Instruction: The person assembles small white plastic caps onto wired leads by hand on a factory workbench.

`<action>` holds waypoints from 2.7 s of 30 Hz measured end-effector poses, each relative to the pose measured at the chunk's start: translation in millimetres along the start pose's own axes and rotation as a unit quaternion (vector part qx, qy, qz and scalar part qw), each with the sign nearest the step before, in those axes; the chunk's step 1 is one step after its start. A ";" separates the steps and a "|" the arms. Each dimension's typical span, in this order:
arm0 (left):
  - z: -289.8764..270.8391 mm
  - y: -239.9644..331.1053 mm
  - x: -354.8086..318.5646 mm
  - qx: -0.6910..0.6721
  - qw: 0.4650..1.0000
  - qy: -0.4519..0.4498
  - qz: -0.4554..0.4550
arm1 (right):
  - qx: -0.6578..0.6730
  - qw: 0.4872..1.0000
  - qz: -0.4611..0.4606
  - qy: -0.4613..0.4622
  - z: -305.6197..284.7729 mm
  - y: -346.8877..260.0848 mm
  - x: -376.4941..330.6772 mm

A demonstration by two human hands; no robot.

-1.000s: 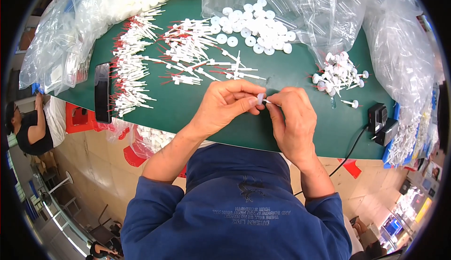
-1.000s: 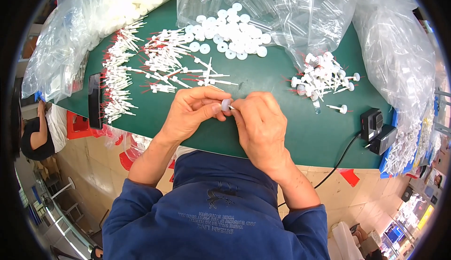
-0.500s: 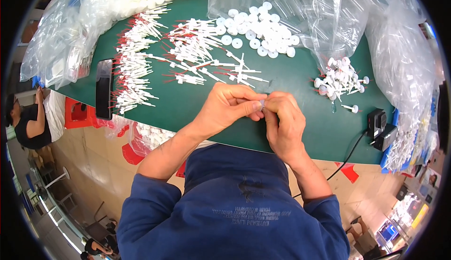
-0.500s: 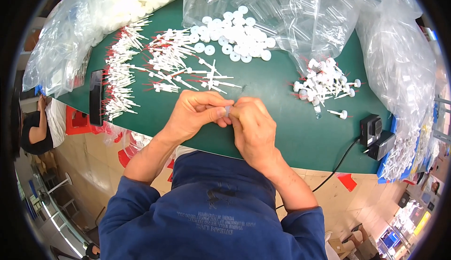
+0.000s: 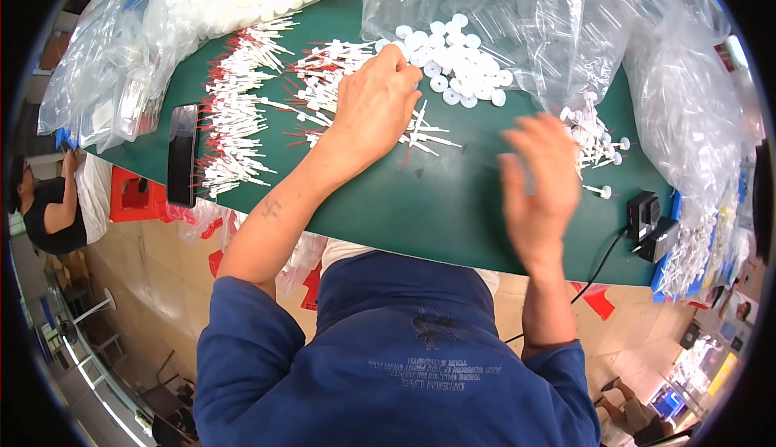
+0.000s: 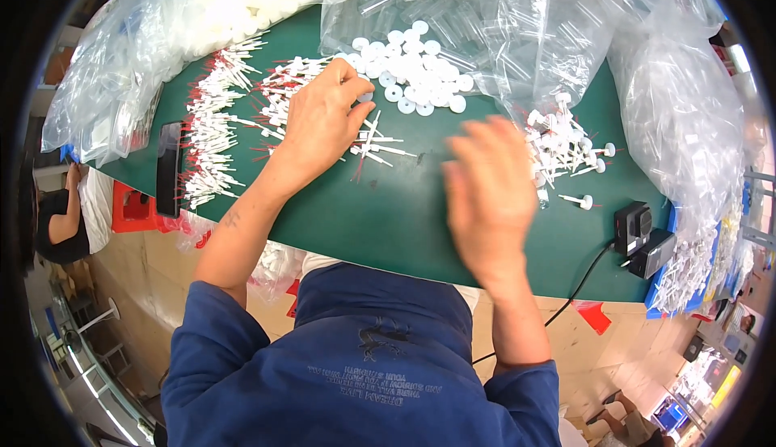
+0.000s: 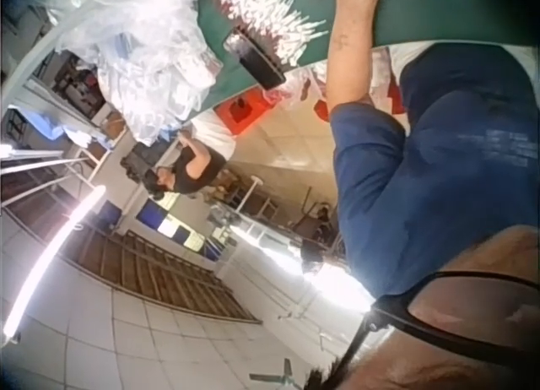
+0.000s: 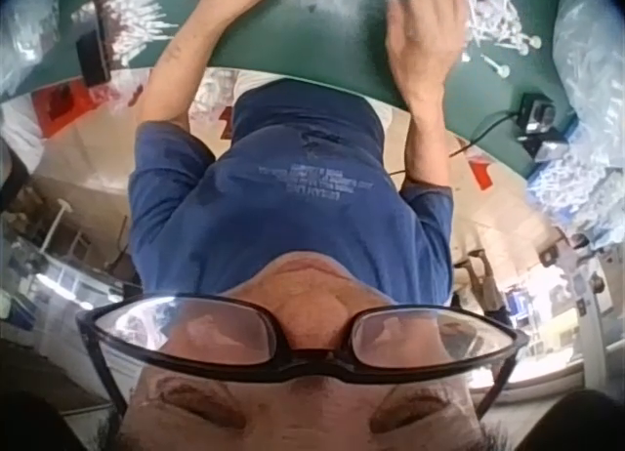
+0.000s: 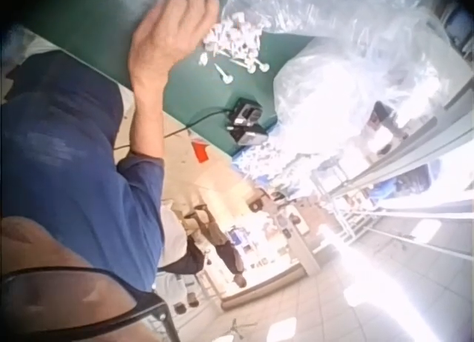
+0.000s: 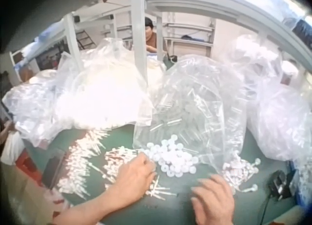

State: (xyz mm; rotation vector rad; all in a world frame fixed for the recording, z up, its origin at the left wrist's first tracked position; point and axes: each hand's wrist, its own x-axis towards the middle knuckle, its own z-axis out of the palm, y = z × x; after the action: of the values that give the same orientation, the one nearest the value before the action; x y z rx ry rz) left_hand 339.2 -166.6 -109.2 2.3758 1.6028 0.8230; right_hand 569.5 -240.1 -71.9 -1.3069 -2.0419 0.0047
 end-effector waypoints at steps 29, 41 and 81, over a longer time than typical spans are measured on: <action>-19.6 20.9 -64.0 -0.758 0.592 -0.106 -0.252 | 0.212 0.972 0.077 -0.060 14.4 -31.3 -4.4; -21.2 27.2 -64.5 -0.745 0.606 -0.114 -0.255 | 0.187 0.977 0.086 -0.049 16.3 -29.0 -8.5; -27.3 11.0 -5.8 -0.092 0.995 0.024 -0.042 | -0.088 0.979 0.048 0.177 -15.1 25.6 6.5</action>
State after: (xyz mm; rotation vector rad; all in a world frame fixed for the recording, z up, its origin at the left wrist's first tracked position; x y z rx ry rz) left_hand 332.3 -180.9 -83.7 2.1634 1.5595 0.9722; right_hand 596.6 -227.7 -66.2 -1.4010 -1.7054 -0.3484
